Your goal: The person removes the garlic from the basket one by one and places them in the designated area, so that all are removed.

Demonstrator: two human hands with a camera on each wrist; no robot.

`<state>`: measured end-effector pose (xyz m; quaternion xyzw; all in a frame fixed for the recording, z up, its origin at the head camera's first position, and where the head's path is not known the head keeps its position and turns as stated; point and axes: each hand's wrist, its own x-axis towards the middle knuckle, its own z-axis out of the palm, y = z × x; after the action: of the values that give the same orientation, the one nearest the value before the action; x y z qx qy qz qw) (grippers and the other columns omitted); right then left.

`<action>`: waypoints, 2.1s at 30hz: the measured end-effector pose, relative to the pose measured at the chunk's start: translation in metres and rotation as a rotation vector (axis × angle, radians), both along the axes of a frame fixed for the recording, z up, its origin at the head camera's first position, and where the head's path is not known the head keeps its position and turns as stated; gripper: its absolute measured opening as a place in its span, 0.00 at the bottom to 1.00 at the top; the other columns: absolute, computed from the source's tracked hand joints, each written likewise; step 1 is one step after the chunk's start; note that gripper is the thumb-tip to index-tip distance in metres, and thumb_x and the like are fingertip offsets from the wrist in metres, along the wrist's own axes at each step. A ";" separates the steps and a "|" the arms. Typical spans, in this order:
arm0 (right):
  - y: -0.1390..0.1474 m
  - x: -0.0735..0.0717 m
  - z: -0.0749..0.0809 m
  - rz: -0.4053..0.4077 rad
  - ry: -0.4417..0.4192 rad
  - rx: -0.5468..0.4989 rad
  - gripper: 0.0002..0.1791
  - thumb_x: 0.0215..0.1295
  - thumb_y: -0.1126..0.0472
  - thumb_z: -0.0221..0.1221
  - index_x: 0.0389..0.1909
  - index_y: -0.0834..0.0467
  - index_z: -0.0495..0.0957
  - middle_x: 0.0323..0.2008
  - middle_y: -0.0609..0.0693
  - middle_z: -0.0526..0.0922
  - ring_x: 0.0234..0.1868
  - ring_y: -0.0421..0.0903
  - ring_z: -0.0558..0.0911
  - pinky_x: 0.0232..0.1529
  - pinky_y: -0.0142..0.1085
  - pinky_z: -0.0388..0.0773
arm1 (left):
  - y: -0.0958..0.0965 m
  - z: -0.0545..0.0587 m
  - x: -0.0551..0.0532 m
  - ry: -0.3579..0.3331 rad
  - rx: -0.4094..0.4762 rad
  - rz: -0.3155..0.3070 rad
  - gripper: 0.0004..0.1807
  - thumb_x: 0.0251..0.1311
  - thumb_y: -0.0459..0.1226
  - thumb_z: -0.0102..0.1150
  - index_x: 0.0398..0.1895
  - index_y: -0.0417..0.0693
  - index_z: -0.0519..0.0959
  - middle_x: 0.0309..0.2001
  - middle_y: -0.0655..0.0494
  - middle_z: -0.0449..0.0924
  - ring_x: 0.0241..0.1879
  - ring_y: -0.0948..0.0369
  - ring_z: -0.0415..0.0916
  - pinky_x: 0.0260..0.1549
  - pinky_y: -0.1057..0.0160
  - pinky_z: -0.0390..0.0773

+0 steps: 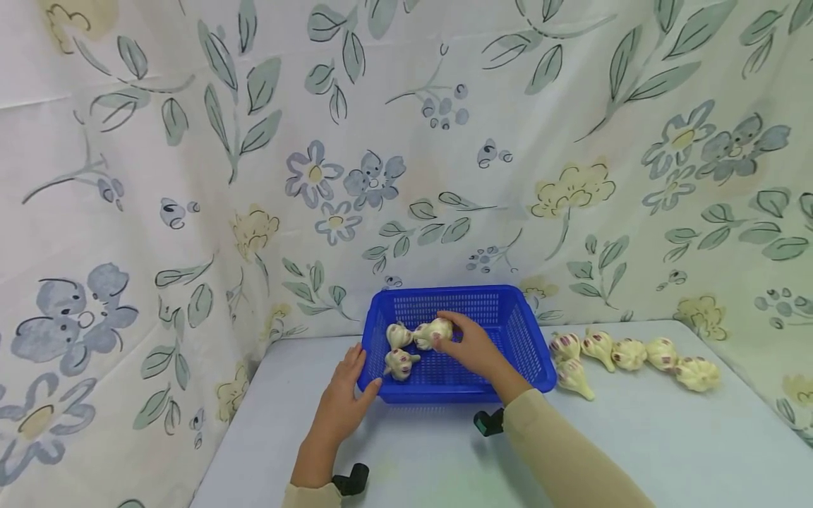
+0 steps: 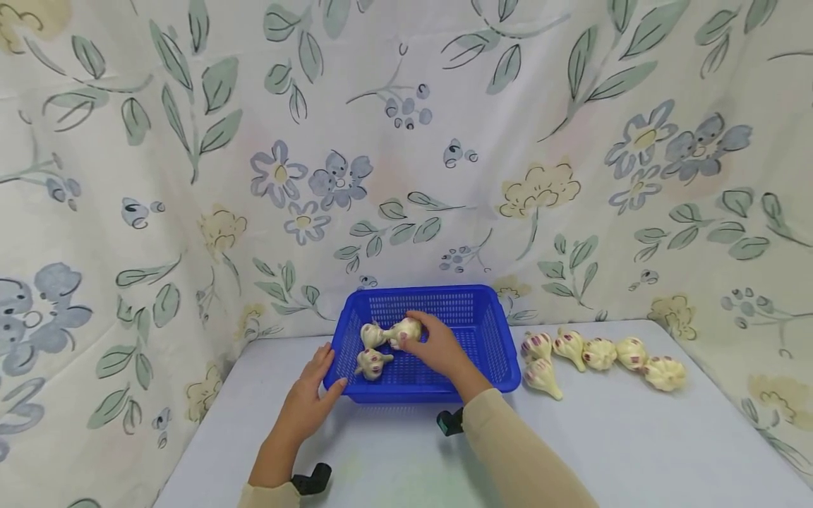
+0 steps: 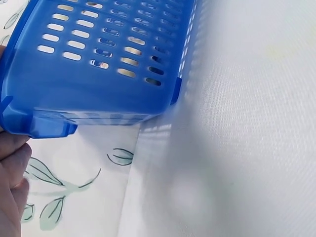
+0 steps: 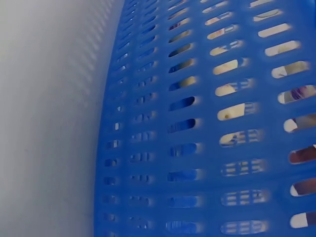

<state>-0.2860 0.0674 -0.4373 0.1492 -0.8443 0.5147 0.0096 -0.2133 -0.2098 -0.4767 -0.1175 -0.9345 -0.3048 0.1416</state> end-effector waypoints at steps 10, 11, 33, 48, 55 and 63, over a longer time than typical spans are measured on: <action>0.012 0.003 0.003 -0.015 0.137 -0.037 0.30 0.61 0.52 0.67 0.64 0.48 0.73 0.61 0.49 0.75 0.59 0.52 0.77 0.60 0.48 0.77 | 0.003 0.001 0.002 -0.003 -0.046 0.022 0.43 0.67 0.63 0.47 0.74 0.43 0.61 0.77 0.52 0.53 0.77 0.51 0.48 0.74 0.45 0.51; 0.014 0.003 0.003 -0.020 0.147 -0.041 0.29 0.61 0.51 0.68 0.64 0.48 0.74 0.61 0.49 0.75 0.59 0.52 0.77 0.60 0.48 0.77 | 0.003 0.001 0.002 -0.007 -0.046 0.023 0.44 0.66 0.64 0.47 0.74 0.43 0.61 0.77 0.52 0.53 0.77 0.50 0.49 0.73 0.45 0.52; 0.096 0.031 0.020 -0.234 0.122 -0.192 0.37 0.57 0.46 0.70 0.68 0.50 0.72 0.63 0.56 0.76 0.62 0.54 0.77 0.51 0.25 0.78 | 0.004 0.000 0.003 -0.021 -0.009 0.040 0.41 0.67 0.59 0.52 0.74 0.44 0.62 0.77 0.53 0.55 0.77 0.51 0.50 0.72 0.45 0.54; 0.187 0.058 0.000 -0.497 0.089 -0.354 0.34 0.63 0.52 0.66 0.69 0.51 0.70 0.55 0.32 0.78 0.53 0.24 0.74 0.46 0.13 0.72 | 0.006 0.001 0.003 -0.063 0.013 0.045 0.40 0.67 0.57 0.54 0.75 0.47 0.60 0.78 0.55 0.53 0.77 0.53 0.48 0.72 0.46 0.53; 0.216 0.067 -0.026 -0.599 -0.097 -0.344 0.39 0.63 0.45 0.64 0.74 0.44 0.63 0.71 0.37 0.66 0.67 0.34 0.66 0.69 0.30 0.63 | 0.006 0.001 0.003 -0.063 0.023 0.052 0.39 0.66 0.55 0.56 0.75 0.47 0.60 0.78 0.58 0.52 0.77 0.54 0.48 0.72 0.45 0.53; 0.236 0.076 -0.055 -0.636 -0.212 -0.466 0.41 0.61 0.47 0.66 0.75 0.45 0.61 0.74 0.39 0.57 0.62 0.33 0.64 0.58 0.15 0.65 | 0.007 0.002 0.003 -0.066 0.026 0.053 0.40 0.66 0.56 0.56 0.75 0.47 0.60 0.78 0.57 0.52 0.77 0.52 0.48 0.71 0.44 0.54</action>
<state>-0.2101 0.3034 -0.4921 -0.1796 -0.7053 0.6762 0.1148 -0.2098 -0.2028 -0.4742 -0.0805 -0.9374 -0.3168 0.1204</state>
